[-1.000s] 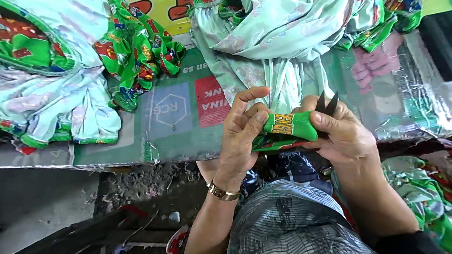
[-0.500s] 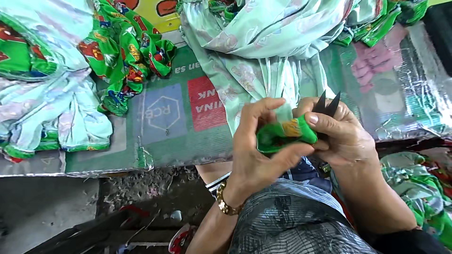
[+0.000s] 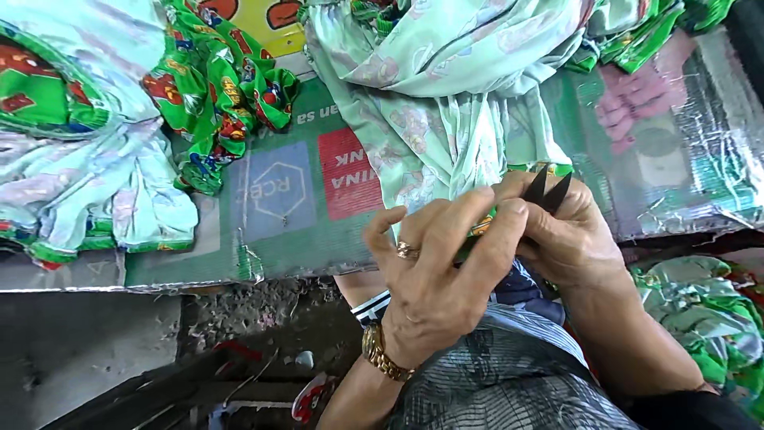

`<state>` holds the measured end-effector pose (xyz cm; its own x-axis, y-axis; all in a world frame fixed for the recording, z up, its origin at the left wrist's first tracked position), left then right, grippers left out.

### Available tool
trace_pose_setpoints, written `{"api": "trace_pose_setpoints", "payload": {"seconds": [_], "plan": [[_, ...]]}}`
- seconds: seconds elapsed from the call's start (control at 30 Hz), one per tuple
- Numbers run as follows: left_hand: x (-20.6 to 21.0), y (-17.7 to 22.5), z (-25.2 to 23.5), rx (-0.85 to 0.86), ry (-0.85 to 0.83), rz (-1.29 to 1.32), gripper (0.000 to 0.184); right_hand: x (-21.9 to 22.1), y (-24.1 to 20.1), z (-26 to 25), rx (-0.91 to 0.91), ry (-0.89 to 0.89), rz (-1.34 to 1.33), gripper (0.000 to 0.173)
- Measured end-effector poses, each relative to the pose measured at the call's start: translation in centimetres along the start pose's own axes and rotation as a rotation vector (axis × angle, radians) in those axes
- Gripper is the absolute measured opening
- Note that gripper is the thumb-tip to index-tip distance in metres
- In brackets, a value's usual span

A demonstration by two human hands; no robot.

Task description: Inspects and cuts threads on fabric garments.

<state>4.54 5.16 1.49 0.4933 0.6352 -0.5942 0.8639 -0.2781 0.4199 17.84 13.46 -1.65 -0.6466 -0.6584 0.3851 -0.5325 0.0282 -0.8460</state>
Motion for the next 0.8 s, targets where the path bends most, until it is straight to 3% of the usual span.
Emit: {"api": "trace_pose_setpoints", "payload": {"seconds": [0.27, 0.43, 0.57, 0.8], "plan": [[-0.2, -1.5, 0.1, -0.142, -0.11, 0.376, 0.008, 0.1, -0.1, 0.3, 0.004, 0.077, 0.052, 0.01], [0.2, -1.5, 0.5, -0.034, -0.029, 0.184, 0.017, 0.4, -0.1, 0.0, 0.027, 0.045, 0.051, 0.009], [0.2, -1.6, 0.3, -0.015, -0.017, 0.215, 0.007, 0.4, -0.1, 0.0, 0.042, 0.028, 0.063, 0.011], [-0.2, -1.6, 0.9, -0.03, 0.074, 0.296, 0.011, 0.3, -0.1, -0.1, 0.03, -0.009, 0.056, 0.013]]}}
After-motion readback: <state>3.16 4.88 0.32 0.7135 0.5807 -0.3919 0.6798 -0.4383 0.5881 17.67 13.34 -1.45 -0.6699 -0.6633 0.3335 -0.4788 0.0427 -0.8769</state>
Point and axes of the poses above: each hand's wrist, its own z-axis away from the middle knuckle, its own x-axis out of the palm, y = z × x, the point moved 3 cm from there along -z, towards the middle knuckle, and after that the axes turned 6 degrees about -x, right-handed, at the moved point
